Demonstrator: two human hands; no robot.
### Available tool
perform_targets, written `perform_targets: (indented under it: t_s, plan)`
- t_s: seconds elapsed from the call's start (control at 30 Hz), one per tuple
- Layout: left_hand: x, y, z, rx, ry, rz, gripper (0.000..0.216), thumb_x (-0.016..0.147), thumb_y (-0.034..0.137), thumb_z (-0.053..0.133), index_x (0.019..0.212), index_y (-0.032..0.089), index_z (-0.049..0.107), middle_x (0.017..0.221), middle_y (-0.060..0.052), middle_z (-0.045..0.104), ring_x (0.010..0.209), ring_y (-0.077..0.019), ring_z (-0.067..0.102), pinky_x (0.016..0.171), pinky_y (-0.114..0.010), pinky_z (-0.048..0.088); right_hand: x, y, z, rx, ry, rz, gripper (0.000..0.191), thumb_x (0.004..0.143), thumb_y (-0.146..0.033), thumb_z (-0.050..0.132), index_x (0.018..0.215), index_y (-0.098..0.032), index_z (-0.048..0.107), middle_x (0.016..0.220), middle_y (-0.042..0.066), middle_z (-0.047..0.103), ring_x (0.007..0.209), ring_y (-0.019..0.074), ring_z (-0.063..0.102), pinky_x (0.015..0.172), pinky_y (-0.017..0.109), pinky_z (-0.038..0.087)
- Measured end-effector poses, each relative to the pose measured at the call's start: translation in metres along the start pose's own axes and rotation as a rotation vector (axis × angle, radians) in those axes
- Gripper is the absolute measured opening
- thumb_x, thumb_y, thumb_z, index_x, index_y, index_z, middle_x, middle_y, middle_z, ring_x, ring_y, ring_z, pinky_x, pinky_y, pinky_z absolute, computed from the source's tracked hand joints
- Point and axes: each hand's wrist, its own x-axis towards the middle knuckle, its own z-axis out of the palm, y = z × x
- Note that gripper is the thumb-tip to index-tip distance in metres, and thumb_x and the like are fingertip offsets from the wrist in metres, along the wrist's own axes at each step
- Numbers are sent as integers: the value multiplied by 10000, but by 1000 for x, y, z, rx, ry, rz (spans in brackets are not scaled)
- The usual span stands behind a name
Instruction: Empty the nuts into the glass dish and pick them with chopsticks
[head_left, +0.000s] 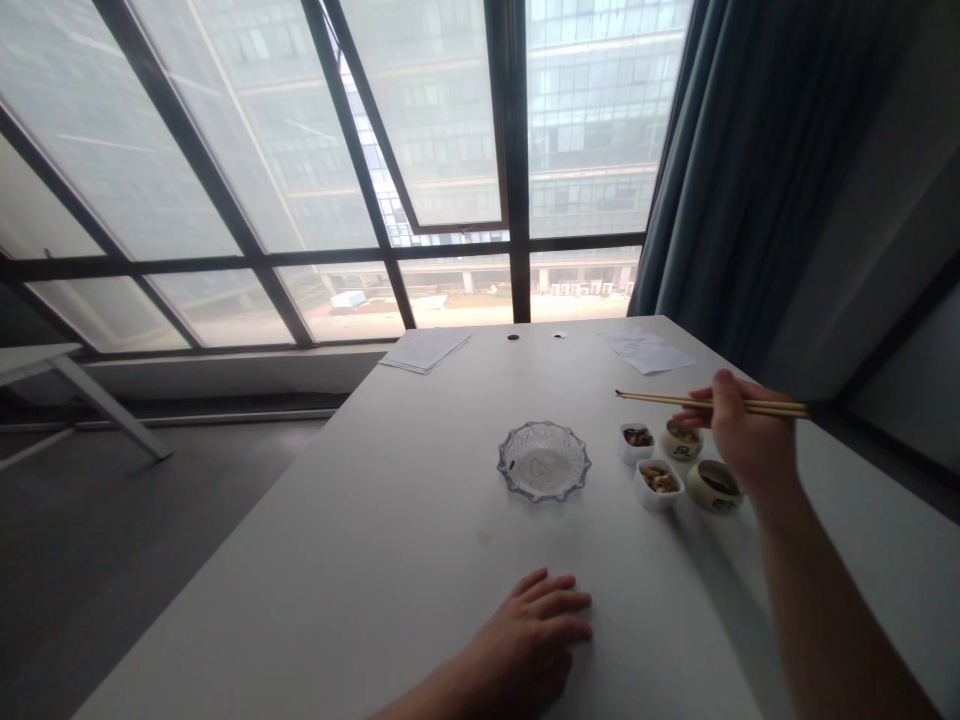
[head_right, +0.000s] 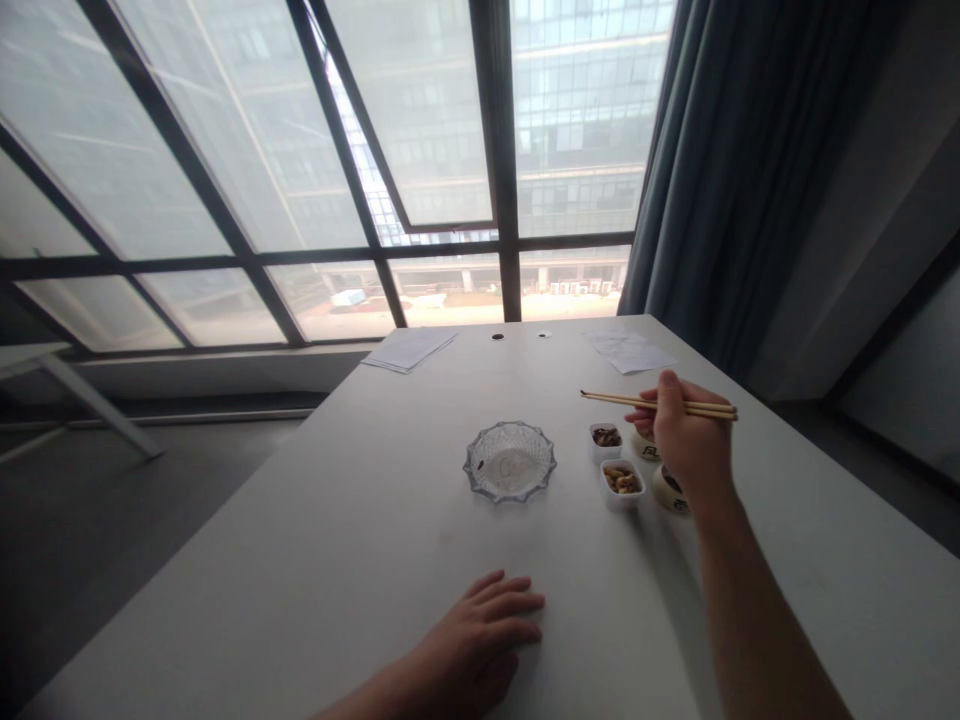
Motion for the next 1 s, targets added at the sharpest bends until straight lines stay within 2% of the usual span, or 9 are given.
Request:
perform_targets:
  t_s: [0.13,0.27,0.4,0.5,0.6,0.7,0.83,1.0]
  plan:
    - [1,3,-2,2,-8,-12,386,891,205,556,1253,334,591,1472,18,558,1441,-209,416,1245,-451,212,10,5,-13,-92,35,13,441,892,-556,636,691,-164,665,540,74,694,420,195,686,391,233,561]
    - [2,5,-4,11,-16,-18,421,857,168,568,1245,332,595,1471,20,560,1436,-206,423,1244,-448,216,12,19,-8,-158,-43,82,423,853,-543,684,658,-168,676,518,86,685,426,227,695,390,247,574]
    - [2,4,-3,10,-13,-16,419,859,160,565,1241,330,596,1474,24,556,1438,-204,418,1247,-447,205,13,29,-4,-154,-144,105,405,818,-557,720,666,-181,706,639,126,740,498,268,729,466,307,628]
    - [1,2,-1,4,-7,-4,374,903,209,548,1254,334,587,1480,30,548,1440,-200,412,1249,-445,198,11,27,-3,-139,-110,92,413,819,-577,714,698,-182,714,658,116,745,525,269,737,500,326,639]
    - [0,1,0,2,-1,3,358,916,223,540,1255,329,583,1479,27,548,1439,-201,412,1249,-444,199,4,20,3,-24,-121,78,440,809,-608,717,725,-176,701,652,101,738,552,263,746,495,311,632]
    - [0,0,1,1,7,12,354,922,227,535,1259,326,582,1479,19,549,1440,-207,413,1249,-447,200,-12,15,22,111,-248,115,485,794,-644,718,768,-160,698,695,98,750,592,258,760,524,301,640]
    - [1,-1,1,10,-11,16,374,907,219,540,1263,327,579,1482,16,546,1443,-221,411,1246,-471,205,-49,22,63,200,-477,211,538,789,-688,693,769,-150,694,713,100,756,643,262,772,599,308,657]
    - [1,0,1,17,-5,14,425,865,180,556,1263,327,578,1486,15,544,1444,-224,410,1244,-471,208,-95,43,104,238,-517,260,605,760,-773,640,736,-169,675,714,97,746,661,279,772,563,335,648]
